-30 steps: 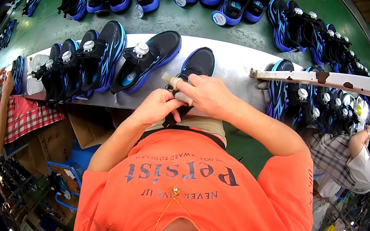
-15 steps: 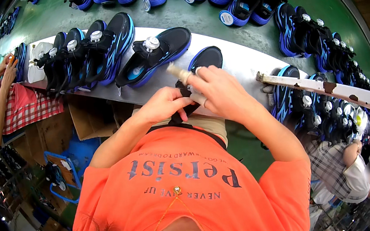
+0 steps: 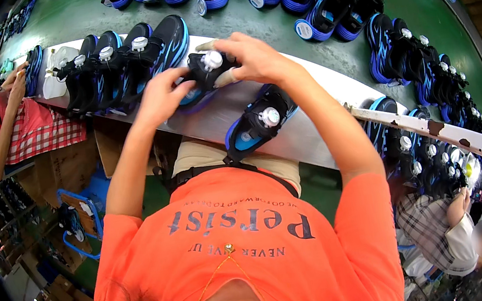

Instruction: The person peels small circular white stickers from a sheet and applies them to the dial closures on top of several black and blue athletic shoes, then places the finished shoes into a cardboard box.

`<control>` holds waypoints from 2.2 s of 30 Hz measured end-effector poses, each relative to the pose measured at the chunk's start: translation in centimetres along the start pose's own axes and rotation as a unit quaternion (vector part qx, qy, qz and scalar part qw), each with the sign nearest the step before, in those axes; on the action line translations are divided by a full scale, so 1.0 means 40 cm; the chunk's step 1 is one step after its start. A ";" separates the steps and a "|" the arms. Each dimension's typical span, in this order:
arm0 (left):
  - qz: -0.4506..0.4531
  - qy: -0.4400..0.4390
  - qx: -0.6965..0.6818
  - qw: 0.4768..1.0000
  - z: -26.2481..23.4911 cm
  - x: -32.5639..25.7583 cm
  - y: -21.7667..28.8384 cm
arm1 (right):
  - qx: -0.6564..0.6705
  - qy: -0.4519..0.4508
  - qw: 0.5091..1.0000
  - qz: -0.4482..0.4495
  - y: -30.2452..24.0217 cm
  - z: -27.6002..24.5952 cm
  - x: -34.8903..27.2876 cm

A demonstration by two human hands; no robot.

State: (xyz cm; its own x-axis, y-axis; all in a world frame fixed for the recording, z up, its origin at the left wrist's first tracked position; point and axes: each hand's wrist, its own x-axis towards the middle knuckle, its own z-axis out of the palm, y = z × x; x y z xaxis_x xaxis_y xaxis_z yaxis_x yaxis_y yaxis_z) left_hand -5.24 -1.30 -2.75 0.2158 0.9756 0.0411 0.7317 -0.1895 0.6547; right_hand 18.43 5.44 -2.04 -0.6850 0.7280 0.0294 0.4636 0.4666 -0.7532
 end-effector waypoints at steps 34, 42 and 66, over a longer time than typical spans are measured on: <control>-0.236 -0.239 -0.341 0.878 0.040 -0.074 0.131 | -0.167 -0.002 0.986 -0.027 -0.152 0.064 -0.122; -0.241 -0.248 -0.348 0.871 0.049 -0.085 0.127 | -0.142 -0.018 0.990 0.005 -0.140 0.062 -0.123; -0.143 -0.364 -0.266 0.881 0.065 -0.115 0.258 | -0.010 0.159 0.965 0.208 -0.152 0.055 -0.381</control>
State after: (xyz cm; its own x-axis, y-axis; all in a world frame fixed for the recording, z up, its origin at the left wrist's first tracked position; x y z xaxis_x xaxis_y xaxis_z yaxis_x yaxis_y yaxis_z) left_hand 2.99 -8.04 1.85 0.5702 0.6089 -0.5515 0.4592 0.3205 0.8285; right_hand 24.81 -9.59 0.66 -0.2313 0.9703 -0.0707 0.6740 0.1074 -0.7309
